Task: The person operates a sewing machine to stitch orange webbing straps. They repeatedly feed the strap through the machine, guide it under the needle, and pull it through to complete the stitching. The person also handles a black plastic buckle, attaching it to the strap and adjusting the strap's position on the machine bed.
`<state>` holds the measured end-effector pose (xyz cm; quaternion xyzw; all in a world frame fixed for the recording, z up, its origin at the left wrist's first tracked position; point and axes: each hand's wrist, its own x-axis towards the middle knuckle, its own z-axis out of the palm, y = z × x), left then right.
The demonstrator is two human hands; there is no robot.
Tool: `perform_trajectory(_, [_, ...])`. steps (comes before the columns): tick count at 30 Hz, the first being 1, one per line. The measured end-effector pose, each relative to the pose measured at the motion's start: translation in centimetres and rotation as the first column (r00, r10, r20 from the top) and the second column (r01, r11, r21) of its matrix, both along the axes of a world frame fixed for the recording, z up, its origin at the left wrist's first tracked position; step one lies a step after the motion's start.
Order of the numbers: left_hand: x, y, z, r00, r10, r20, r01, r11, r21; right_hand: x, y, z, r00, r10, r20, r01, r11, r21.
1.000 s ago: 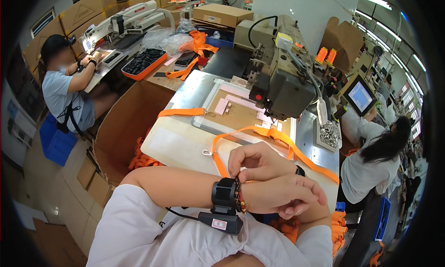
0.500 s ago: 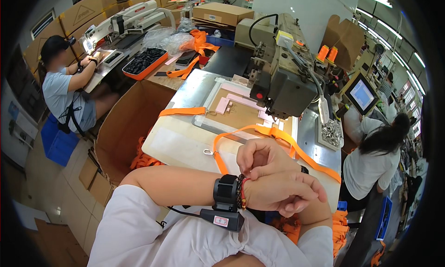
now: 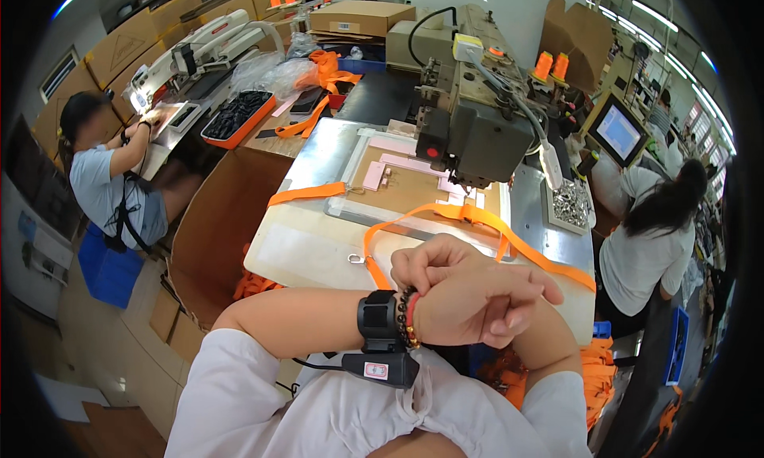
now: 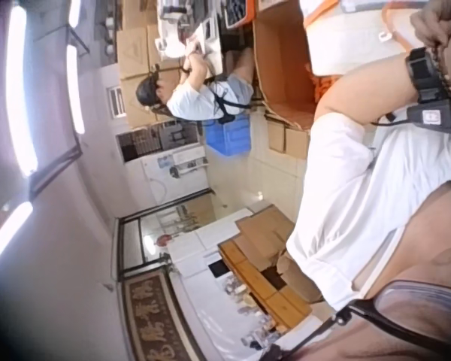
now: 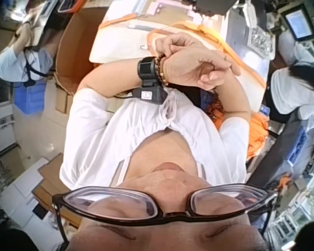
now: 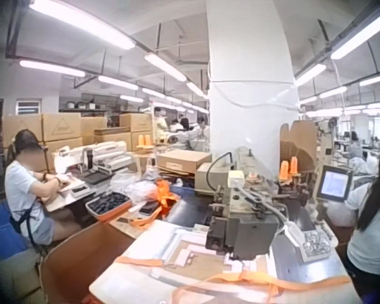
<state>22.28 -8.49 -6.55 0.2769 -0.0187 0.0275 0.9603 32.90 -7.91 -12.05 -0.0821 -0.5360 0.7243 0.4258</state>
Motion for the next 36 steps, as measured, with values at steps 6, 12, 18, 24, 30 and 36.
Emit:
perform_trajectory(6, [-0.7, 4.4, 0.6, 0.939, 0.333, 0.091, -0.345, 0.915, 0.210, -0.5, 0.4, -2.2, 1.000, -0.009, 0.029, 0.019, 0.935, -0.354])
perform_trajectory(12, [-1.1, 9.9, -0.4, 0.695, 0.719, 0.016, -0.718, 0.694, 0.052, -1.1, 1.1, -1.8, 0.994, -0.057, -0.095, -0.010, 0.810, -0.586])
perform_trajectory(18, [-1.4, 10.9, -2.8, 0.415, 0.906, -0.086, -0.890, 0.423, 0.168, -2.2, 0.4, -2.0, 0.900, -0.295, 0.321, 0.394, 0.865, -0.310])
perform_trajectory(24, [-1.3, 10.9, -3.0, 0.309, 0.951, -0.021, -0.921, 0.305, 0.241, -2.0, -0.1, -2.1, 0.722, -0.577, 0.383, 0.602, 0.796, 0.065])
perform_trajectory(30, [-1.2, 10.3, -2.5, 0.248, 0.967, 0.053, -0.916, 0.216, 0.337, -1.8, -0.2, -2.3, 0.805, -0.477, 0.353, 0.498, 0.866, 0.035])
perform_trajectory(36, [-1.7, 9.9, -3.0, 0.231, 0.941, 0.246, -0.862, 0.081, 0.501, -1.0, 0.0, -0.7, 0.623, -0.765, 0.165, 0.582, 0.594, 0.555])
